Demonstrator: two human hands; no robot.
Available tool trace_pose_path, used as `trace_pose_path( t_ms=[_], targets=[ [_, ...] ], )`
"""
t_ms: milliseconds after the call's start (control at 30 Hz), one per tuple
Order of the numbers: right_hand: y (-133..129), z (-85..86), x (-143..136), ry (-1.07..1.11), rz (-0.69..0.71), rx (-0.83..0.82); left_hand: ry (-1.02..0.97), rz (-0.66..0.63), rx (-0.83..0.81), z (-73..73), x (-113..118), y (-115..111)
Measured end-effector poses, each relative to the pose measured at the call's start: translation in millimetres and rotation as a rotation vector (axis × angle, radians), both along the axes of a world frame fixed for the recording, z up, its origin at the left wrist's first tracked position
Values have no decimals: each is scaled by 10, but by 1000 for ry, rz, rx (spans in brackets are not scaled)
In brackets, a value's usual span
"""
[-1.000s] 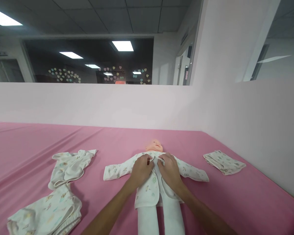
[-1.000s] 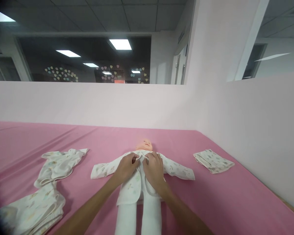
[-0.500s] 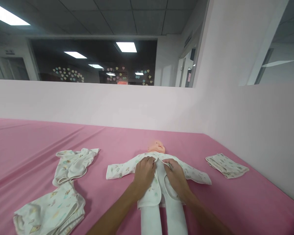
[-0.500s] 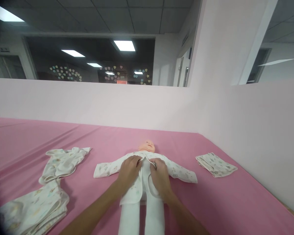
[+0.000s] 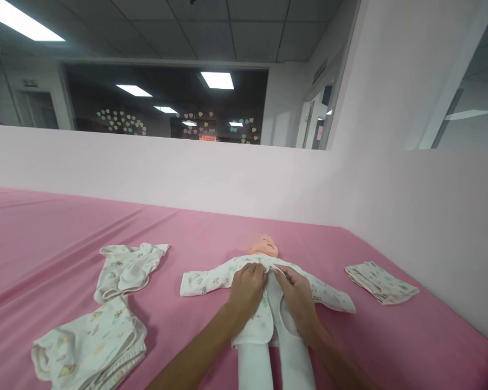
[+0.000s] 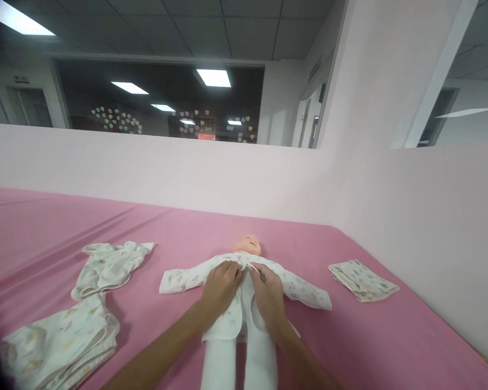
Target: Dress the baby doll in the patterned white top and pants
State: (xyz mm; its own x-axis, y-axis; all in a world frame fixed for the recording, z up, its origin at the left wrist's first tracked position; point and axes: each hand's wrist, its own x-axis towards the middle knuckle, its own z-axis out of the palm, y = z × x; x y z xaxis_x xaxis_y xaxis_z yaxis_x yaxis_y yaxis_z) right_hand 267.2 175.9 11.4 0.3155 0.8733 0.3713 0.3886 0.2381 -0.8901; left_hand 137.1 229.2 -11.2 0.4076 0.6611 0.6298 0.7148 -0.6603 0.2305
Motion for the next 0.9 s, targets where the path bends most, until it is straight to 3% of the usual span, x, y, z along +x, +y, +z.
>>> trace_pose_path(
  t_ms=[333, 567, 633, 767, 900],
  targets=[
    [-49, -27, -57, -17, 44, 6, -46, -60, -44, -27, 2, 27],
    [-47, -122, -100, -227, 35, 29, -264, -89, -347, 78, -25, 16],
    [-41, -138, -103, -284, 17, 36, -296, -163, -422, 156, -78, 22],
    [-48, -140, -100, -350, 16, 57, -439, -402, -777, 308, -210, 44],
    [-75, -138, -101, -356, 21, 33, -498, -405, -858, 338, -246, 70]
  ],
)
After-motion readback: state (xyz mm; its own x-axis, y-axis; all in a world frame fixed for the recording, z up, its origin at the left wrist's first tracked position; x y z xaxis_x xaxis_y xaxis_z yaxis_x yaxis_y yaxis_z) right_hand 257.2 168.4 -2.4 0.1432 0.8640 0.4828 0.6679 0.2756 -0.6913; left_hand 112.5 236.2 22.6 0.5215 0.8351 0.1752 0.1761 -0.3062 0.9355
